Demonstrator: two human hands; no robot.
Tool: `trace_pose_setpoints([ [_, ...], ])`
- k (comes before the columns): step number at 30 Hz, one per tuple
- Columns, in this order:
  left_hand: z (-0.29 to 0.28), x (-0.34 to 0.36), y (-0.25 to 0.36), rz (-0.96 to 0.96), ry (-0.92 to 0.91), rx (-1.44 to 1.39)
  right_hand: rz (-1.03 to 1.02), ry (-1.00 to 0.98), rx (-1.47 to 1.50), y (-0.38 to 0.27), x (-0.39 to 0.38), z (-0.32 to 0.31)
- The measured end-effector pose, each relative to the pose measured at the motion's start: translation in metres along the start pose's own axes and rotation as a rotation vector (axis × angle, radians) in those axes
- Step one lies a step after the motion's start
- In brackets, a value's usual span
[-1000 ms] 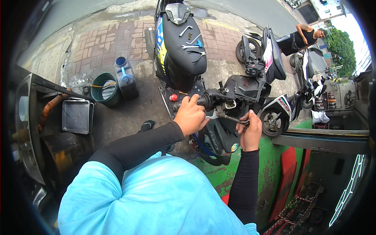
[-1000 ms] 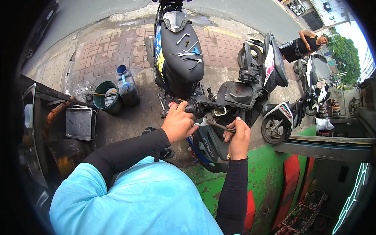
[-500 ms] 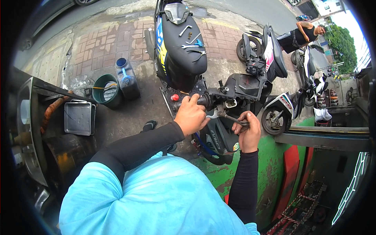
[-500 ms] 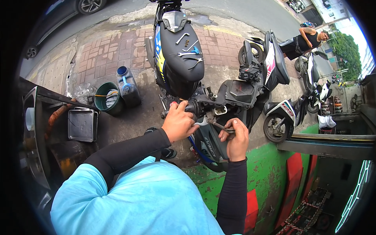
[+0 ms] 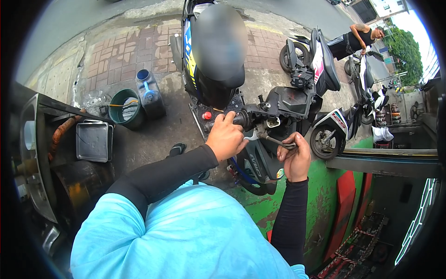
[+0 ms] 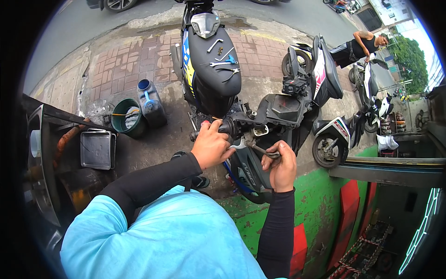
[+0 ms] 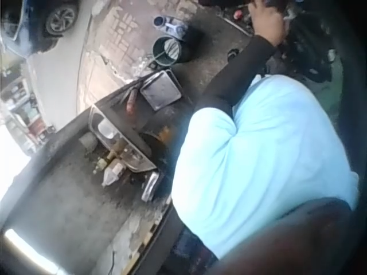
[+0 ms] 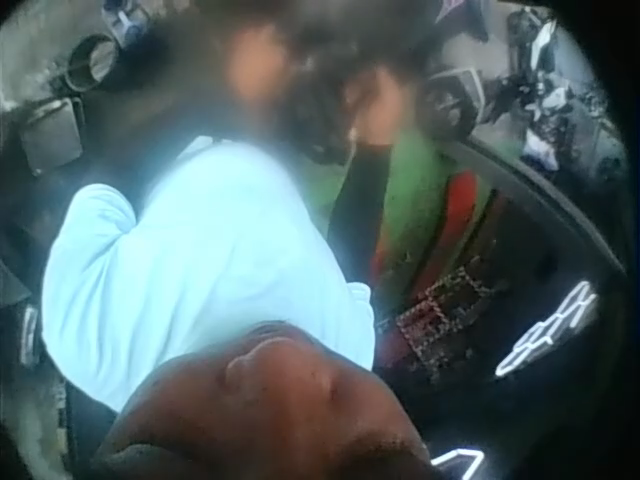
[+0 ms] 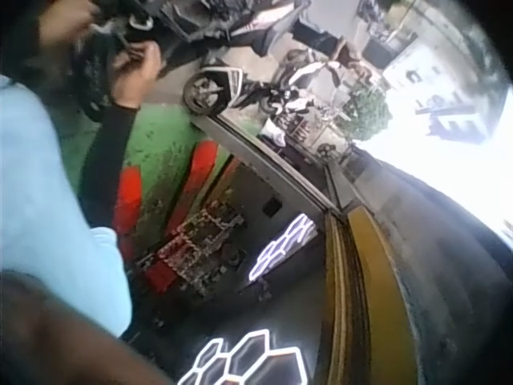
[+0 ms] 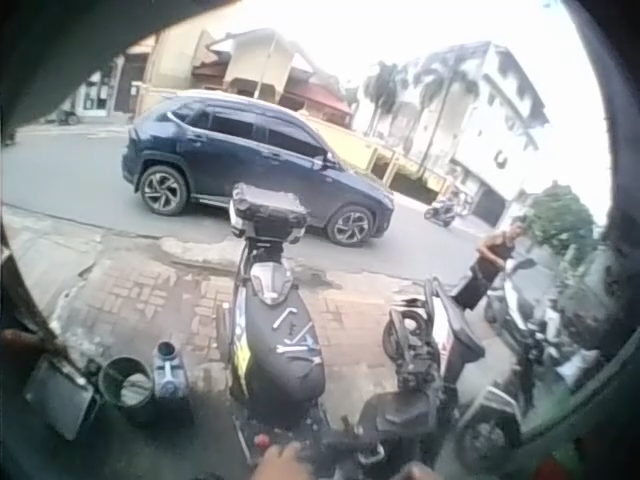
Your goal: Repairing and cleaning motorcycle components, specifically focusing on the brake master cylinder area.
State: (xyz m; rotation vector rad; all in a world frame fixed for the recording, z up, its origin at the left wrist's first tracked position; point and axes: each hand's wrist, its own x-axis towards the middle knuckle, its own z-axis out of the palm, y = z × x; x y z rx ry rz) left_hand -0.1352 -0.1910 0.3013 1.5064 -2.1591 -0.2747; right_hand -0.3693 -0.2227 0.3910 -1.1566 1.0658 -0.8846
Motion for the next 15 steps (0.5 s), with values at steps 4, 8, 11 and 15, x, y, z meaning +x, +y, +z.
trace_pose_setpoints([
  [4,0.004,-0.002,-0.002,0.001,0.01,-0.007,0.152,-0.103,0.401,-0.012,-0.014,0.015],
  [8,0.002,-0.002,0.0,-0.001,0.005,-0.009,0.016,-0.126,0.041,-0.011,-0.008,0.005],
  [11,0.001,-0.001,0.0,0.007,0.013,-0.001,-0.086,-0.015,-0.327,-0.003,0.002,0.003],
  [15,0.002,-0.002,-0.002,0.005,0.023,0.0,0.069,0.117,-0.142,-0.007,0.007,0.004],
])
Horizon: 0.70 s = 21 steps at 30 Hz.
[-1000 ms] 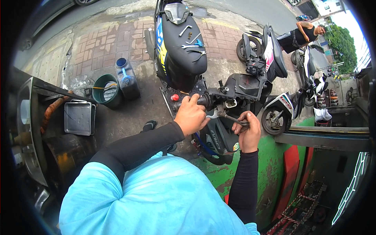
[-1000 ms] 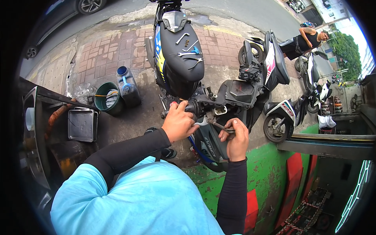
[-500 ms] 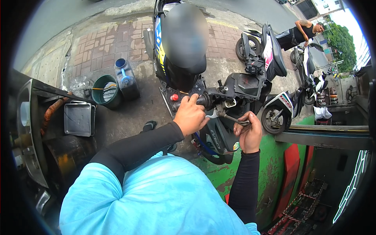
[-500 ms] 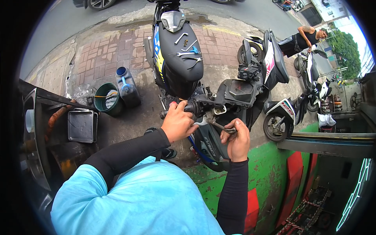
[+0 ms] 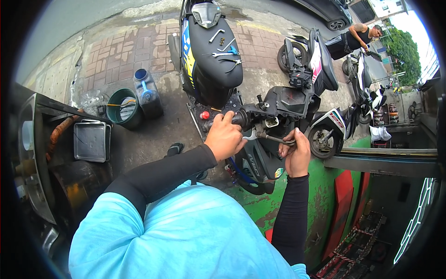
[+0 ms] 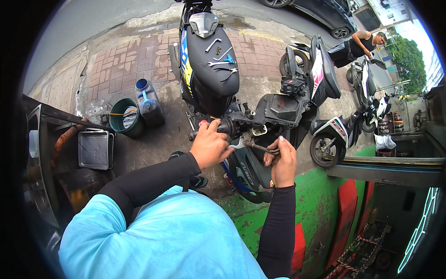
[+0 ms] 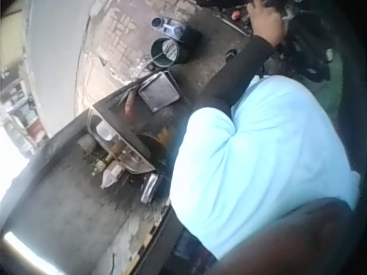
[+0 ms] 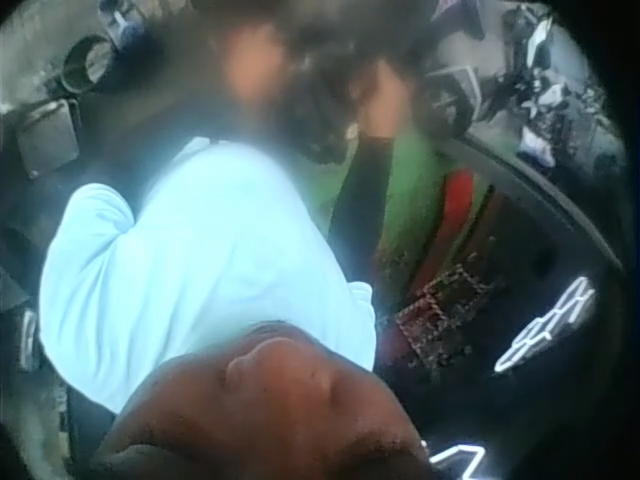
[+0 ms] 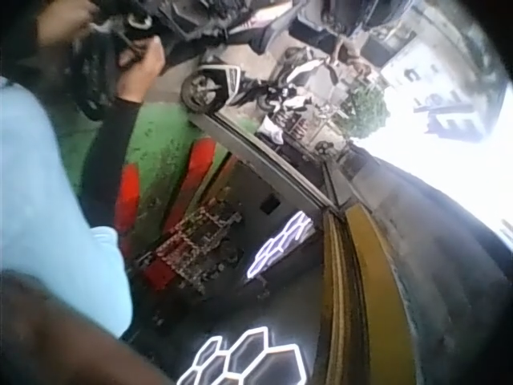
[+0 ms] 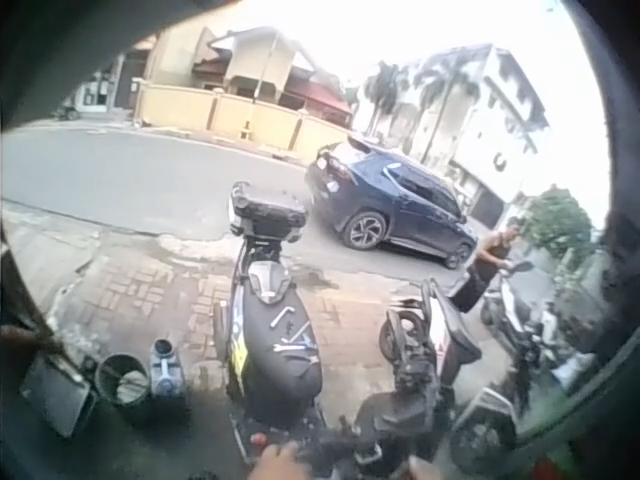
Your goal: Repairing and cleaning motorcycle components, specifically focusing on the brake master cylinder area.
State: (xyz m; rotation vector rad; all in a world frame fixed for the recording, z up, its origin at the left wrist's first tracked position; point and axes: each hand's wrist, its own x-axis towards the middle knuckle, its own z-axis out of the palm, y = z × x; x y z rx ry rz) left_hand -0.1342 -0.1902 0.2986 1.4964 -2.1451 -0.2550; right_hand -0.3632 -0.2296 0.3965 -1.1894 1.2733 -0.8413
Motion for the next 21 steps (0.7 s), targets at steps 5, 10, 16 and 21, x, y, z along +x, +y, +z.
trace_pose_setpoints([
  [5,-0.001,0.0,0.0,-0.003,-0.011,0.002,0.12,-0.405,0.47,-0.004,-0.013,-0.009],
  [10,0.001,0.0,0.0,-0.001,0.014,-0.019,0.019,-0.374,0.338,-0.005,-0.015,0.0],
  [16,0.0,-0.001,0.0,-0.008,-0.005,-0.021,-0.163,-0.005,-0.28,-0.01,-0.011,0.026],
  [21,-0.002,0.0,0.0,-0.017,-0.012,-0.034,-0.245,0.172,-0.366,0.004,-0.011,0.041],
])
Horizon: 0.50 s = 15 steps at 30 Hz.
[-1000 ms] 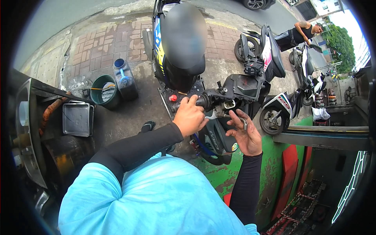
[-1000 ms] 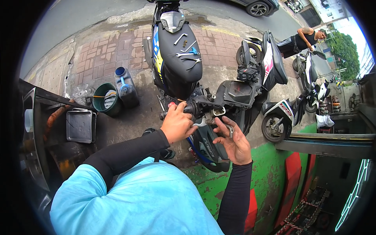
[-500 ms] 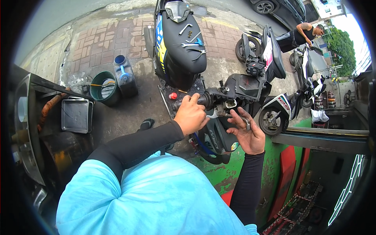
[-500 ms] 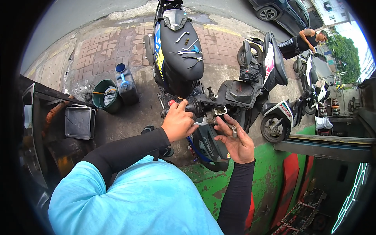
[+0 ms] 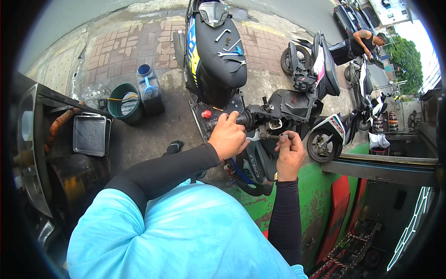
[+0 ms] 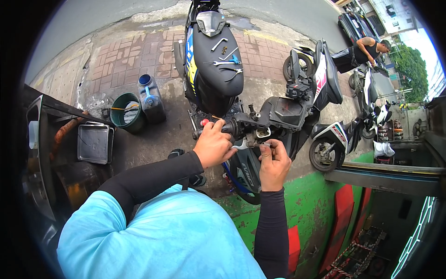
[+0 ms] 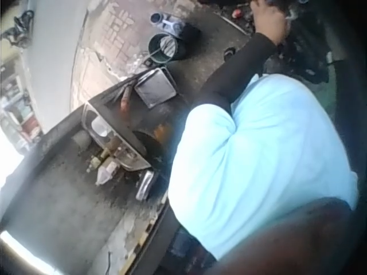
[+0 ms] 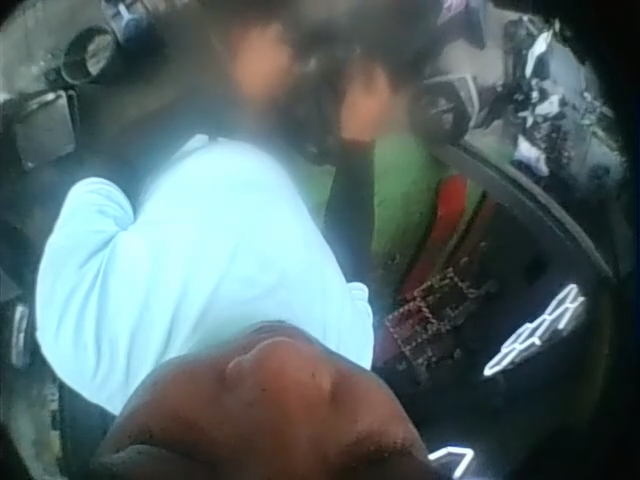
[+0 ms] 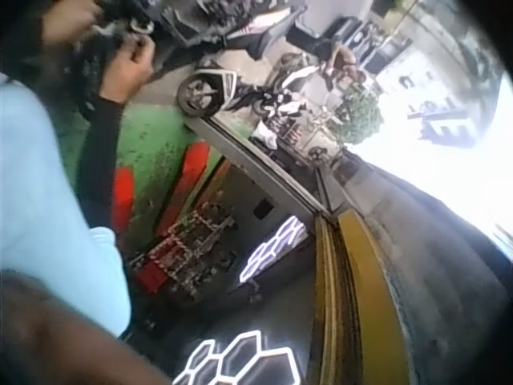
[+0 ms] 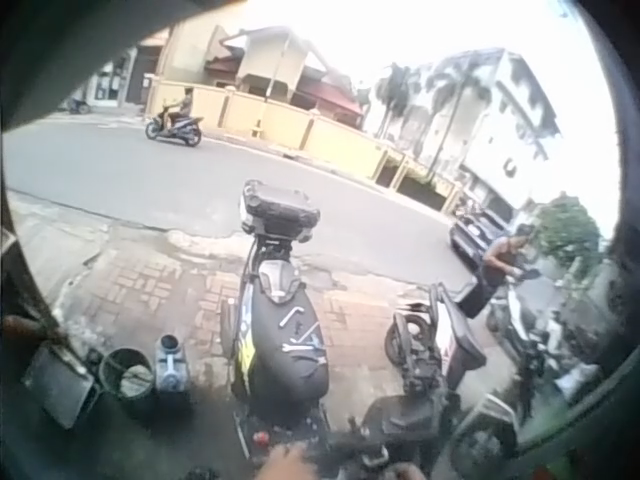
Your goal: Repairing and cleaning motorcycle components, specifically focusing on the brake master cylinder area.
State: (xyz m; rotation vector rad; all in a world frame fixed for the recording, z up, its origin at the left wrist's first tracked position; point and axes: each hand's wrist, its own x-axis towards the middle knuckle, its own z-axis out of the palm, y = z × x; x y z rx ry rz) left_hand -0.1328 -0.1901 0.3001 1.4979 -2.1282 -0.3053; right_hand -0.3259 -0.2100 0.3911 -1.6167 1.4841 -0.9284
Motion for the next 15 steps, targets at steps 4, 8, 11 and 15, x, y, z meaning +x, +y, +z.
trace_pose_setpoints([
  [4,0.002,-0.001,-0.001,0.018,0.013,-0.013,-0.282,0.08,-0.148,0.018,0.004,-0.003],
  [8,0.0,-0.002,-0.005,0.039,-0.003,-0.006,-0.27,-0.033,0.027,0.014,0.002,-0.007],
  [11,-0.002,-0.001,-0.005,0.067,-0.039,0.043,-0.14,-0.141,0.171,0.019,0.001,-0.009],
  [15,0.001,-0.002,-0.003,0.061,-0.045,0.056,-0.191,0.007,0.098,0.011,0.0,0.011],
])
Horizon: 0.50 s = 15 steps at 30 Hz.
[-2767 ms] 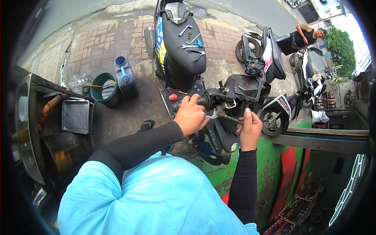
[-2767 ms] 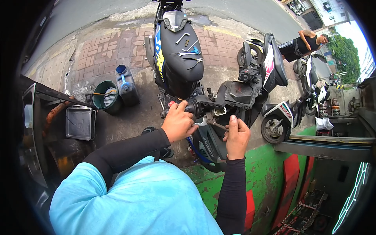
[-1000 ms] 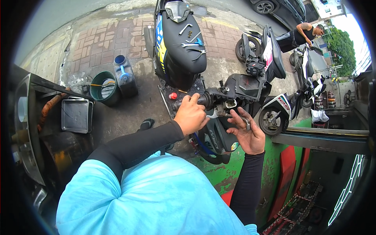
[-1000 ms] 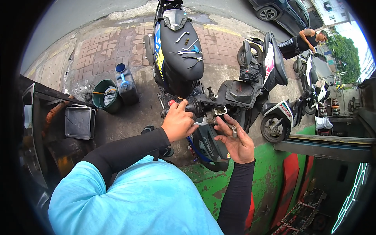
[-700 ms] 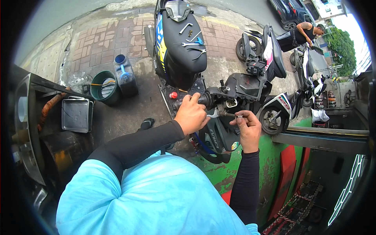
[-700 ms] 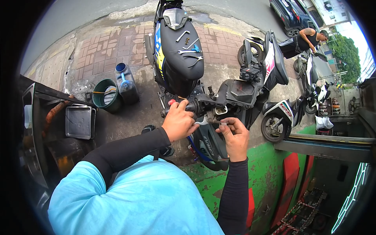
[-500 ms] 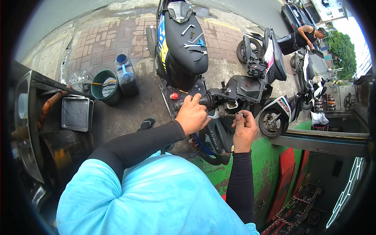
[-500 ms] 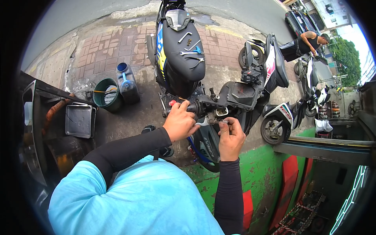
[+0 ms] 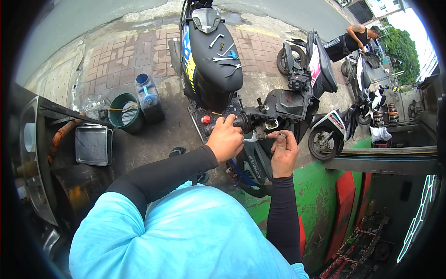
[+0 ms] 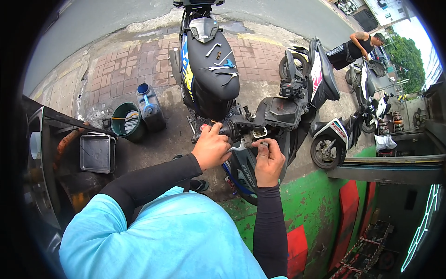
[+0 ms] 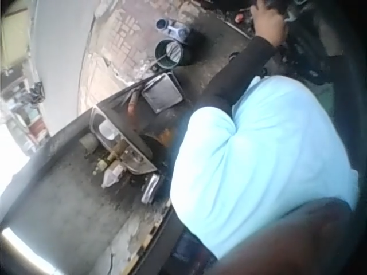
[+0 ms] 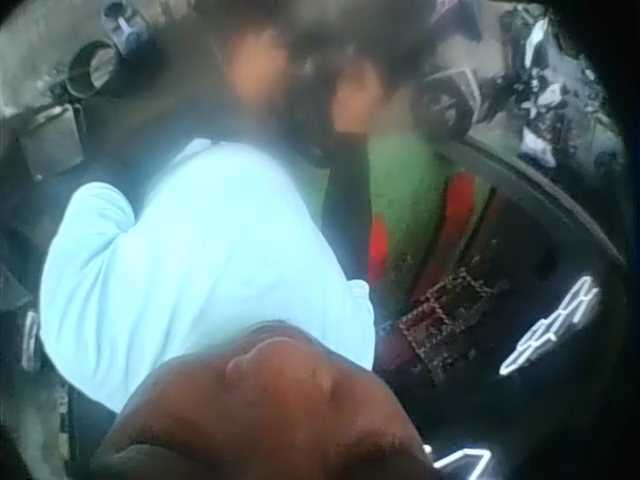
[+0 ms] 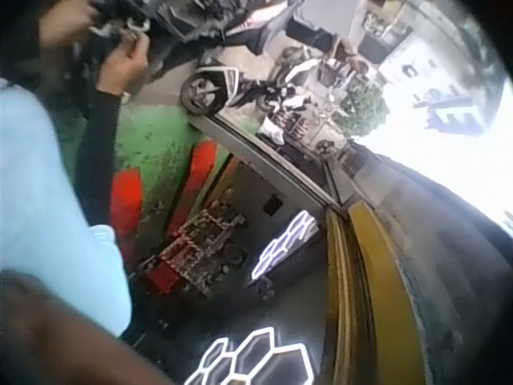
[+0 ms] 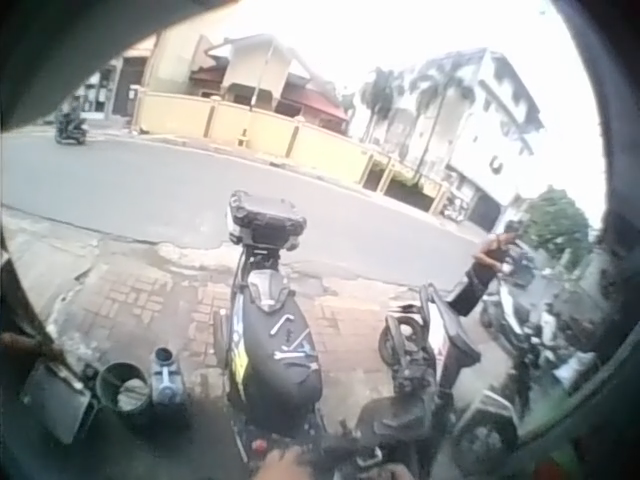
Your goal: Repairing and cleaning motorcycle components, specifically focusing on the brake master cylinder area.
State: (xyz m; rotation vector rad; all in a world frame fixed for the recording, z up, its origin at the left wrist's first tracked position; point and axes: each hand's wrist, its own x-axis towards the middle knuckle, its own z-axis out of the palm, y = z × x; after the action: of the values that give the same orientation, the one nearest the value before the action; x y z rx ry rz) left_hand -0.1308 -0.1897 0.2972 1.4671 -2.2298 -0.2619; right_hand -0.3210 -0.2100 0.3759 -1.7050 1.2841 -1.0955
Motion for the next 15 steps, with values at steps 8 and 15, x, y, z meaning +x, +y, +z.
trace_pose_setpoints([
  [8,-0.024,-0.001,-0.003,0.071,-0.06,-0.05,0.035,0.091,0.141,0.003,-0.018,-0.001],
  [15,-0.046,-0.001,0.003,-0.118,-0.178,0.087,-0.089,0.39,0.312,0.008,-0.076,-0.035],
])
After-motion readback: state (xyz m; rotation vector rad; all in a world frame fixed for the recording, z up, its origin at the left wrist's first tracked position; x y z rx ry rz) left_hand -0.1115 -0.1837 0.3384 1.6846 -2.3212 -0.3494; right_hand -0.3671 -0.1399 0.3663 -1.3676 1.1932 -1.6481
